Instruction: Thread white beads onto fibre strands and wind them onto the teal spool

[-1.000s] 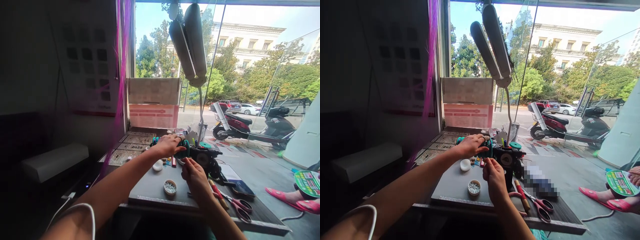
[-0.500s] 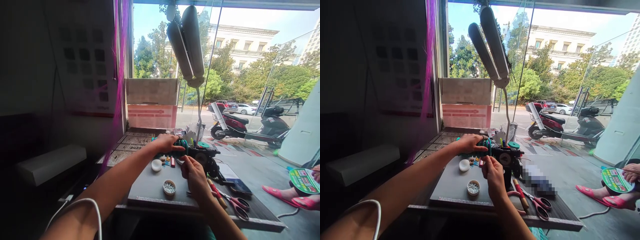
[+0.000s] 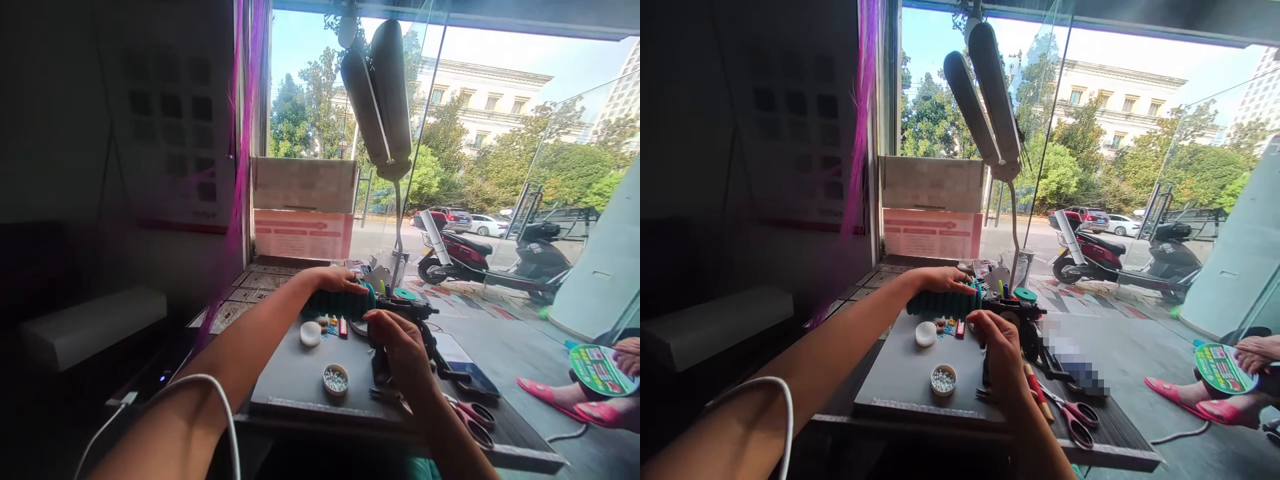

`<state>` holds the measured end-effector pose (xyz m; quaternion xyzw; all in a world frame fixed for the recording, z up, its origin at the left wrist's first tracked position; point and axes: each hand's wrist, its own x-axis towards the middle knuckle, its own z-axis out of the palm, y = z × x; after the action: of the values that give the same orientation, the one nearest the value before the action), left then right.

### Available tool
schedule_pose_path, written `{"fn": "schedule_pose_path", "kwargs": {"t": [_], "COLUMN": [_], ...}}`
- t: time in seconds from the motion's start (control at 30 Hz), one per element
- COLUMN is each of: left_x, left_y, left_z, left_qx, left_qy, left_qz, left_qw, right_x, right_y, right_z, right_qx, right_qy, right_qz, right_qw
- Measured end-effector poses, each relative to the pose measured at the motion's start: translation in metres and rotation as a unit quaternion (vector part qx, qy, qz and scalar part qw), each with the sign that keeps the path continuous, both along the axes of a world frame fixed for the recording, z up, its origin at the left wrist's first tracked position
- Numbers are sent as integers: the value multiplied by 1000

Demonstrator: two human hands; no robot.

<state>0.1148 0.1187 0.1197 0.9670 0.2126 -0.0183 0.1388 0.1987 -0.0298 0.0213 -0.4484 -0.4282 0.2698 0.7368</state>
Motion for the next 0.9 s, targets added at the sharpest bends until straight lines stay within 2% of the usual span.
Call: {"fn": "schedule_pose_path", "kwargs": {"t": [0.1, 0.2, 0.3, 0.47, 0.6, 0.7, 0.77, 0.83, 0.9], "left_x": [3, 3, 4, 5, 4, 5, 6, 7, 9], "left_y": [4, 6, 8, 10, 9, 9, 11, 14, 16], "left_z": [0, -1, -2, -3, 0, 0, -1, -4, -5], "left_qx": [-33, -49, -56, -52, -51, -51, -58, -68, -77], "left_qy": [4, 4, 1, -10, -9, -8, -6, -6, -5], "left_qz": [-7, -7, -8, -13, -13, -8, -5, -5, -7], "left_qw": [999, 999, 998, 999, 999, 999, 998, 998, 997], "right_x": [-8, -14, -16, -19, -32, -44, -43, -32, -11], "right_y": [6, 7, 6, 10, 7, -13, -35, -54, -62], "right_z": [-14, -26, -29, -27, -38, -45, -38, -22, -2], "right_qx": [-6, -20, -46, -67, -124, -159, -156, -123, -64], "right_qy": [98, 116, 121, 80, 61, -18, -114, -194, -225], "right_qz": [4, -5, -4, -24, -14, 28, 52, 4, -127], "right_qw": [995, 993, 992, 994, 990, 987, 980, 973, 964]}}
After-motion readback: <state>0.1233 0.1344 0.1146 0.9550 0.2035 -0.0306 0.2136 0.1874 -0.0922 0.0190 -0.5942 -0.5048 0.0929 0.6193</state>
